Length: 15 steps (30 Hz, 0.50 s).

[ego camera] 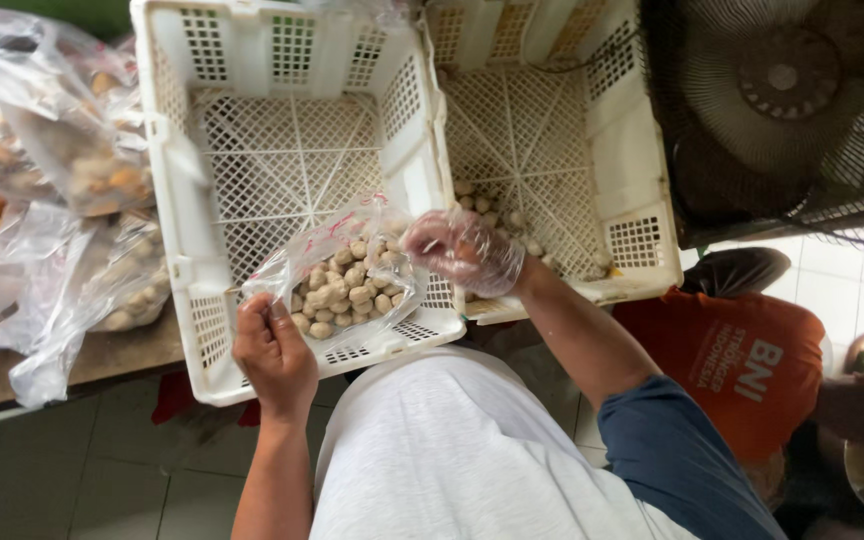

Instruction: The person sits at a table and holds a clear plastic bag open with one hand while picking round meatballs one at a time from a plastic crate with the other gloved hand and dropping them into the bag. They continue filling the bag from the crate, then lift the filled bag and place it into the crate.

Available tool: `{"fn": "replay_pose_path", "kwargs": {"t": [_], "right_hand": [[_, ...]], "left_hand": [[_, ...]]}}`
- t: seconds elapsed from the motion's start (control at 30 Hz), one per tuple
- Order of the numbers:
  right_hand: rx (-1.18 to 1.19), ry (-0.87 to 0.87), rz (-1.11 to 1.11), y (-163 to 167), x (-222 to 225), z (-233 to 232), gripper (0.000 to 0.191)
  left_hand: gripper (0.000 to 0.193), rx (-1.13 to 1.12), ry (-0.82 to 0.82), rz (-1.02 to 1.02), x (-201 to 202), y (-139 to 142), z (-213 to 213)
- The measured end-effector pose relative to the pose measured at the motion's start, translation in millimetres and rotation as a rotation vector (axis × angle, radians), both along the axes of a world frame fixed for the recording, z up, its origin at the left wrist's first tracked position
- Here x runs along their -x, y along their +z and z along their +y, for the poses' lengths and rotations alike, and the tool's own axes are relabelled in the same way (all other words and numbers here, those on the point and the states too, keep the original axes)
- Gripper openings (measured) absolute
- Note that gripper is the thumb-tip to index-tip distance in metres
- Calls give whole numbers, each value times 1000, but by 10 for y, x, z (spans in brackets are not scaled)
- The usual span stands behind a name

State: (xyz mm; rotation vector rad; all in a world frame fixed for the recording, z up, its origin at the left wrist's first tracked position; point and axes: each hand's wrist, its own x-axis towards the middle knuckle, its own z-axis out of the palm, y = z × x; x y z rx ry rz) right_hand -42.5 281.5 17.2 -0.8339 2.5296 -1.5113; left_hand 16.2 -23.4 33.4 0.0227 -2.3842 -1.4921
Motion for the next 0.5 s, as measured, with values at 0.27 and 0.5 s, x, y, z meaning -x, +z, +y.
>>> {"fn": "replay_pose_path", "kwargs": {"t": [0.27,0.5], "right_hand": [[-1251,-436,-782,-387,55,1717,36],[-1754,351,-631,-926,-173,1932,27]], "left_hand": [[7,-11,-29,42,8,24,32],[8,-23,-55,33,16,4,29]]}}
